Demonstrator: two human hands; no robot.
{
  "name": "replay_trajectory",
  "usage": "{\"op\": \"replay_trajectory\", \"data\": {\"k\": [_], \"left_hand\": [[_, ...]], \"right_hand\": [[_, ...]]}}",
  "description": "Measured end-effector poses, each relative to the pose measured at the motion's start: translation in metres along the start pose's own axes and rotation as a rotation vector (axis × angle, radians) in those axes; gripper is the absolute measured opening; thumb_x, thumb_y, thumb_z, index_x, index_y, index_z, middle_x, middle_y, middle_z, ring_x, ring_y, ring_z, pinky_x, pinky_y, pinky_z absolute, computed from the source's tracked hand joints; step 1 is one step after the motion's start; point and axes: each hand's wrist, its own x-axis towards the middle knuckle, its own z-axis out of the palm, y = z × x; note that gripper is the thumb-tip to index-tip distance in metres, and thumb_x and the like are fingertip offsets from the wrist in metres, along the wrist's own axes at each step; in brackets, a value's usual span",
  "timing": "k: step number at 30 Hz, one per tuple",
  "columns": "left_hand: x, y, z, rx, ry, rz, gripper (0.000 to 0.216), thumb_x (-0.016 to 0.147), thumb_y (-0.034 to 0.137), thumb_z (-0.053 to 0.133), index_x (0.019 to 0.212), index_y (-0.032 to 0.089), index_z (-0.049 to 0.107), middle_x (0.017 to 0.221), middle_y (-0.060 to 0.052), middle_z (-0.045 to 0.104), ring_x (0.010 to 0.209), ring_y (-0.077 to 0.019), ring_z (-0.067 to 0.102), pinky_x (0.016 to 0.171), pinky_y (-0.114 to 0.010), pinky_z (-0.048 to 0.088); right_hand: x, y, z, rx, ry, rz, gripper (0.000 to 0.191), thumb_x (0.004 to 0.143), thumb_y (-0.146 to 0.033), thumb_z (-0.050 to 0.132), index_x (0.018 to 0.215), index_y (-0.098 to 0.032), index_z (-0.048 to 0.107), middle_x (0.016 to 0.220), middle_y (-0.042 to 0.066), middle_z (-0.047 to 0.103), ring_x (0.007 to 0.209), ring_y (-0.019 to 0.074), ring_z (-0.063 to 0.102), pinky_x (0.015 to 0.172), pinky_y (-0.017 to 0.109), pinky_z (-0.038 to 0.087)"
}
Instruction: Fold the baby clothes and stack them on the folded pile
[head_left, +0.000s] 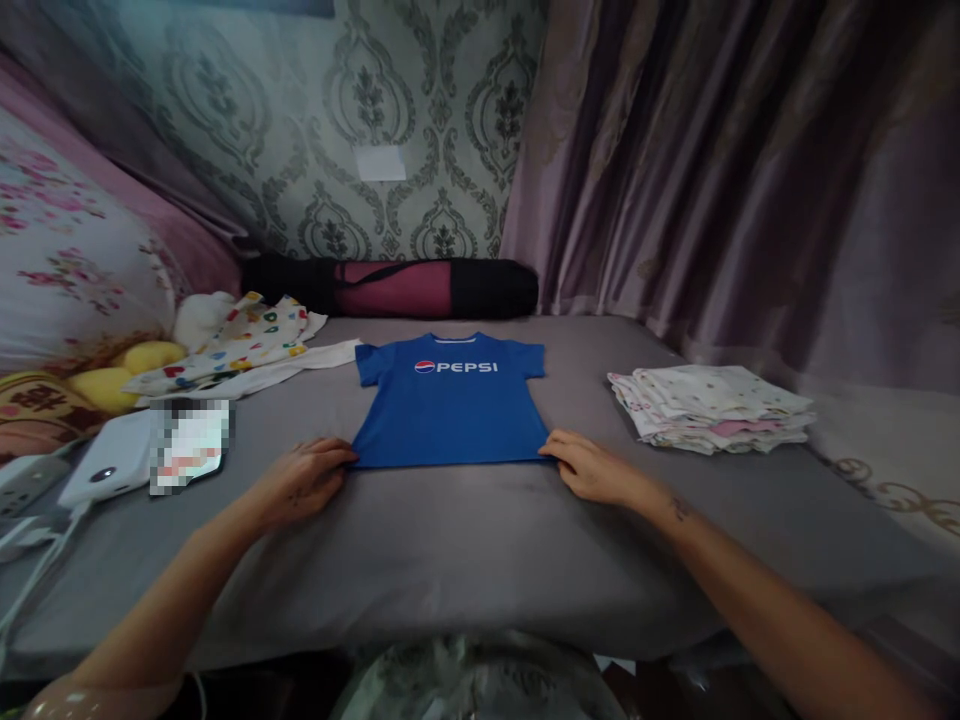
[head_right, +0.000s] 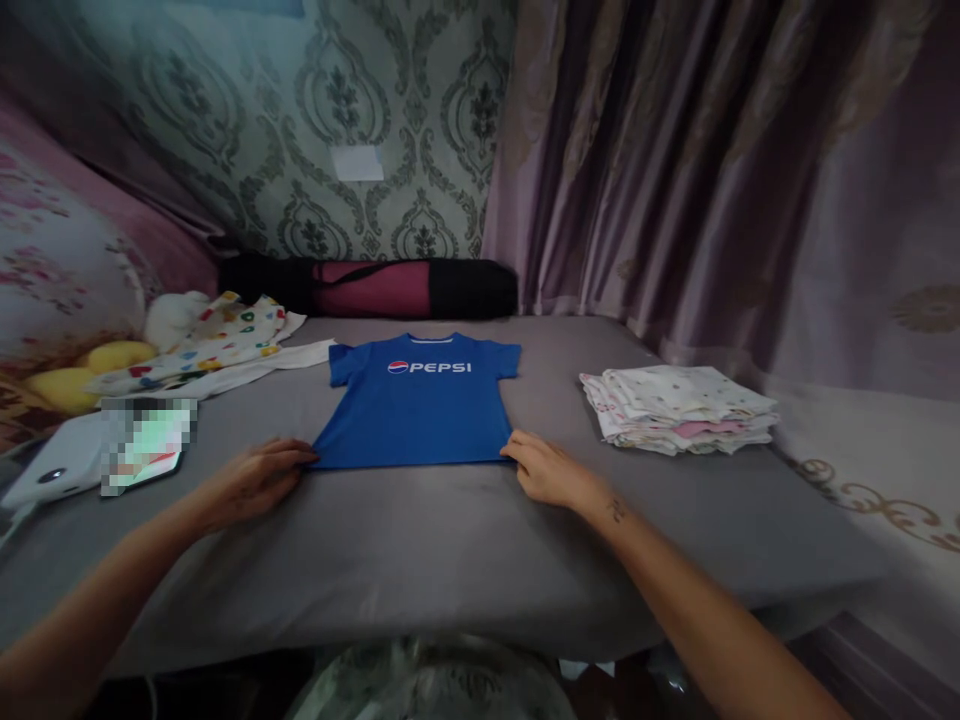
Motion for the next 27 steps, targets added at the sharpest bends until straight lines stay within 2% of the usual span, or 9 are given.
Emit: {"op": "replay_trajectory", "data": {"k": [2, 4, 6, 9, 11, 14, 18, 23, 27], "left_hand": [[0.004, 0.004, -0.007, 0.017, -0.02, -0.043, 0.028, 0.079, 0.042, 0.056, 0.096, 0.027, 0.072, 0.107, -0.006, 0.069, 0.097, -0.0277, 0.062, 0.087, -0.039, 0.046], [0.017, 0.012, -0.011, 0.06, -0.023, -0.089, 0.034, 0.085, 0.048, 0.049, 0.096, 0.025, 0.071, 0.101, -0.006, 0.07, 0.085, -0.0248, 0.063, 0.078, -0.036, 0.047], [0.04, 0.025, -0.006, 0.102, 0.025, -0.091, 0.041, 0.089, 0.049, 0.041, 0.1, 0.021, 0.069, 0.099, -0.008, 0.07, 0.08, -0.0236, 0.064, 0.078, -0.037, 0.048], [0.084, 0.048, 0.019, 0.137, 0.054, 0.009, 0.042, 0.091, 0.039, 0.037, 0.114, 0.015, 0.063, 0.115, -0.014, 0.065, 0.106, -0.0274, 0.06, 0.095, -0.039, 0.044], [0.11, 0.06, 0.042, 0.188, 0.052, 0.043, 0.044, 0.092, 0.035, 0.037, 0.124, 0.012, 0.056, 0.13, -0.016, 0.057, 0.121, -0.0268, 0.052, 0.104, -0.039, 0.037], [0.13, 0.066, 0.07, 0.279, 0.059, -0.09, 0.052, 0.094, 0.04, 0.034, 0.134, 0.01, 0.046, 0.143, -0.018, 0.044, 0.135, -0.0297, 0.036, 0.111, -0.045, 0.026], [0.126, 0.051, 0.079, 0.325, 0.053, -0.183, 0.059, 0.095, 0.047, 0.03, 0.14, 0.011, 0.04, 0.148, -0.016, 0.037, 0.14, -0.0288, 0.028, 0.114, -0.045, 0.02], [0.109, 0.024, 0.07, 0.367, 0.074, -0.285, 0.067, 0.095, 0.051, 0.024, 0.143, 0.006, 0.035, 0.151, -0.017, 0.032, 0.141, -0.0301, 0.024, 0.114, -0.048, 0.019], [0.102, 0.013, 0.065, 0.375, 0.033, -0.321, 0.073, 0.093, 0.054, 0.02, 0.146, 0.005, 0.028, 0.153, -0.018, 0.026, 0.143, -0.0284, 0.021, 0.114, -0.051, 0.015]], "right_hand": [[0.005, 0.001, -0.012, 0.036, -0.055, -0.007, 0.042, 0.083, -0.009, 0.042, 0.116, -0.021, 0.064, 0.114, 0.007, 0.062, 0.104, 0.0184, 0.058, 0.091, 0.031, 0.044], [0.021, -0.001, -0.021, 0.052, -0.097, 0.009, 0.035, 0.084, -0.015, 0.045, 0.108, -0.023, 0.069, 0.109, 0.004, 0.067, 0.1, 0.019, 0.061, 0.091, 0.031, 0.044], [0.048, -0.008, -0.02, 0.044, -0.051, 0.067, 0.033, 0.088, -0.021, 0.043, 0.107, -0.023, 0.069, 0.111, 0.004, 0.068, 0.104, 0.0202, 0.06, 0.094, 0.033, 0.043], [0.097, -0.026, 0.002, -0.013, 0.168, 0.19, 0.044, 0.094, -0.021, 0.032, 0.133, -0.014, 0.051, 0.138, 0.012, 0.051, 0.127, 0.0216, 0.045, 0.106, 0.038, 0.032], [0.123, -0.038, 0.023, -0.03, 0.16, 0.209, 0.051, 0.096, -0.029, 0.033, 0.143, -0.009, 0.037, 0.149, 0.016, 0.035, 0.138, 0.0248, 0.03, 0.111, 0.043, 0.024], [0.143, -0.045, 0.049, -0.011, 0.155, 0.274, 0.059, 0.097, -0.04, 0.026, 0.146, -0.006, 0.03, 0.154, 0.016, 0.024, 0.143, 0.027, 0.017, 0.114, 0.047, 0.011], [0.142, -0.039, 0.06, -0.005, 0.183, 0.287, 0.061, 0.098, -0.044, 0.021, 0.147, -0.009, 0.03, 0.154, 0.013, 0.024, 0.143, 0.0258, 0.016, 0.115, 0.045, 0.008], [0.134, -0.033, 0.057, -0.04, 0.216, 0.385, 0.061, 0.097, -0.045, 0.022, 0.147, -0.01, 0.031, 0.154, 0.015, 0.023, 0.143, 0.0276, 0.016, 0.114, 0.044, 0.008], [0.119, -0.017, 0.054, -0.053, 0.205, 0.435, 0.066, 0.097, -0.047, 0.021, 0.147, -0.006, 0.028, 0.155, 0.017, 0.021, 0.143, 0.0283, 0.015, 0.114, 0.043, 0.01]]}}
